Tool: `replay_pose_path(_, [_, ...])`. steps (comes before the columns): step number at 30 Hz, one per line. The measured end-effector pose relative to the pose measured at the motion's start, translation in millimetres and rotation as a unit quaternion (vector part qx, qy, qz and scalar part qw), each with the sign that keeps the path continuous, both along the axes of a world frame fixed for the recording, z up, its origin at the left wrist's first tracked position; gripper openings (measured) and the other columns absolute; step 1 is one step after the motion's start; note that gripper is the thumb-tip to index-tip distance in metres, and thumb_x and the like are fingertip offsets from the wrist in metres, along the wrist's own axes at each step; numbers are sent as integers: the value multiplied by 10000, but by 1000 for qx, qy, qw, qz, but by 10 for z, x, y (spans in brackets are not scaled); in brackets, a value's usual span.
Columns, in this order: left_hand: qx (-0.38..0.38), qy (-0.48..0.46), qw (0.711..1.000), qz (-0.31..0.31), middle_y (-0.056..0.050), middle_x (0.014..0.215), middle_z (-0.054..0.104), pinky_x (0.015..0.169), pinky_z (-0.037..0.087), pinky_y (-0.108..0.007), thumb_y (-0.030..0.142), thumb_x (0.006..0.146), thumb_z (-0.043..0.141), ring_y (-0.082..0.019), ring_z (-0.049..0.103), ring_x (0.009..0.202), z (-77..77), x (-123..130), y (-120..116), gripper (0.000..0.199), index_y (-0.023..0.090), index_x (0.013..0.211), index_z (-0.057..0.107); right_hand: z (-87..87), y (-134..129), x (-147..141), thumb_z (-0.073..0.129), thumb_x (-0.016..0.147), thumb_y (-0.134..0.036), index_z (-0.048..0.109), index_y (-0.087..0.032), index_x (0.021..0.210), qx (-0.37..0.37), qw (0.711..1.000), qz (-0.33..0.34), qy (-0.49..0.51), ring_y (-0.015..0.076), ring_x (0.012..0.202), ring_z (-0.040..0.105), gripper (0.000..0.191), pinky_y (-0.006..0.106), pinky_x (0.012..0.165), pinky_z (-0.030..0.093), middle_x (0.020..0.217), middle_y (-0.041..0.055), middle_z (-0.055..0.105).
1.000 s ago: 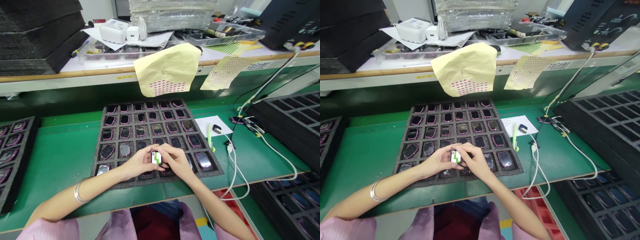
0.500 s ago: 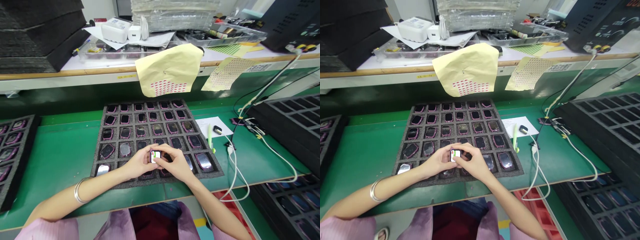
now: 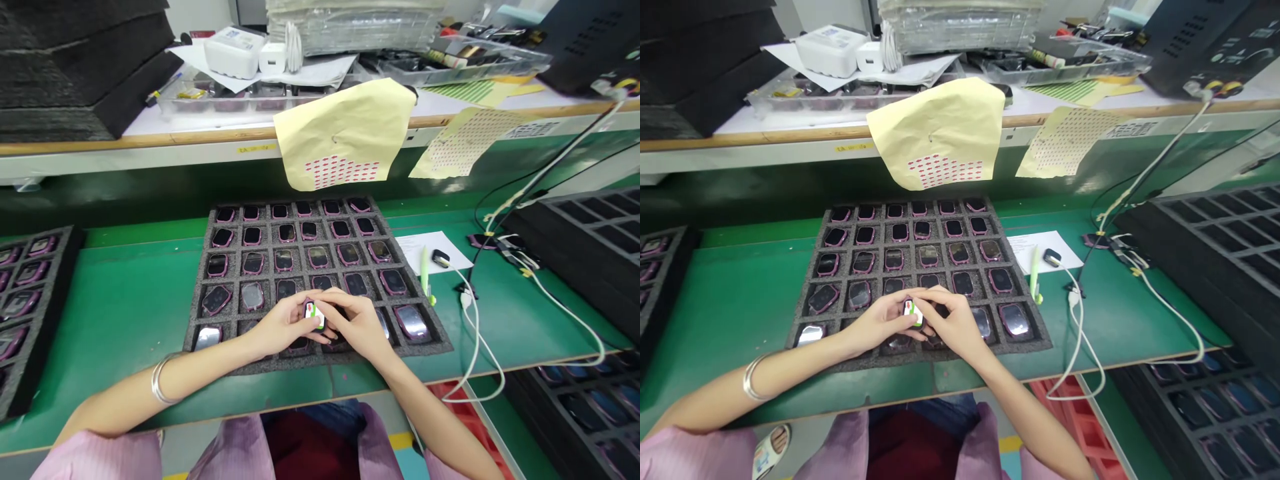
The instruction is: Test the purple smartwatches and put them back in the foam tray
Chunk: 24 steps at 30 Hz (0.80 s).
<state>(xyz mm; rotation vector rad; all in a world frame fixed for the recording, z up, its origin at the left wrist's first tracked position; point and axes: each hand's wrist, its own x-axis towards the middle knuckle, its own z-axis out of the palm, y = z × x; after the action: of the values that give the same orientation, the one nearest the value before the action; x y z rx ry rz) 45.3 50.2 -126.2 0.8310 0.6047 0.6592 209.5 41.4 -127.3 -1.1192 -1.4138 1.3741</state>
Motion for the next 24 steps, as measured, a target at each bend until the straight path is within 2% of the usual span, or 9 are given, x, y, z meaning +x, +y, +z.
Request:
replay_pose_path(2, [-6, 5, 1000, 7, -136, 1057, 646, 820, 549, -463, 293, 751, 738, -249, 674, 873, -4, -10, 1, 606, 142, 1272, 468, 4, -1, 25, 647, 843, -344, 715, -207, 988, 11, 1000, 20, -6, 96, 485, 518, 210, 238, 442, 439, 908, 56, 595])
replay_pose_path(5, [-9, 14, 1000, 25, -153, 1166, 597, 860, 527, -475, 244, 704, 775, -266, 638, 974, -22, -27, 6, 680, 158, 1293, 445, 13, 12, 77, 650, 834, -295, 689, -212, 1094, 54, 996, 54, -41, 170, 701, 579, 276, 297, 634, 506, 942, 68, 607])
replay_pose_path(8, [6, 15, 1000, 21, -138, 1094, 634, 923, 485, -462, 167, 647, 807, -267, 612, 1037, -35, -41, 15, 776, 158, 1313, 408, 18, 31, 115, 677, 810, -271, 633, -218, 1201, 75, 992, 73, -72, 200, 803, 560, 397, 349, 773, 487, 923, 58, 610])
replay_pose_path(10, [8, 13, 1000, 18, -121, 1060, 644, 940, 472, -460, 132, 620, 816, -259, 617, 1025, -36, -46, 15, 808, 158, 1313, 401, 17, 35, 117, 680, 811, -277, 628, -218, 1207, 64, 993, 69, -64, 189, 776, 557, 404, 329, 736, 488, 937, 58, 611])
replay_pose_path(12, [0, 16, 1000, 16, -114, 1077, 633, 937, 472, -468, 114, 610, 817, -252, 625, 1000, -38, -46, 7, 819, 165, 1313, 400, 13, 29, 101, 664, 829, -296, 669, -215, 1141, 39, 997, 58, -34, 168, 712, 559, 322, 283, 627, 486, 956, 64, 611])
replay_pose_path(14, [-5, 12, 1000, 9, -105, 1072, 628, 933, 474, -473, 101, 609, 814, -245, 635, 968, -47, -39, -9, 828, 173, 1317, 391, 8, 16, 74, 634, 855, -330, 713, -206, 1030, 11, 999, 42, -7, 127, 585, 532, 228, 242, 497, 441, 912, 58, 603])
replay_pose_path(17, [-5, -16, 1000, -4, -92, 1043, 627, 907, 493, -471, 91, 636, 796, -225, 648, 910, -75, -20, -37, 840, 191, 1337, 345, 1, -5, 32, 602, 876, -364, 731, -187, 903, -8, 1000, 20, 9, 72, 432, 450, 221, 218, 391, 357, 824, 36, 581])
replay_pose_path(21, [15, -42, 999, -13, -92, 1132, 585, 882, 510, -433, 81, 667, 771, -198, 644, 895, -117, 2, -57, 826, 238, 1343, 324, 15, -29, -1, 649, 837, -317, 719, -177, 906, 4, 1000, -6, -25, 78, 440, 489, 171, 223, 399, 378, 865, 44, 598])
replay_pose_path(24, [36, -42, 998, -6, -82, 1143, 566, 868, 515, -396, 85, 683, 760, -181, 627, 894, -130, 0, -56, 794, 251, 1337, 340, 36, -32, 6, 681, 783, -236, 719, -183, 922, 55, 996, -8, -76, 147, 625, 578, 154, 257, 563, 470, 853, 47, 620])
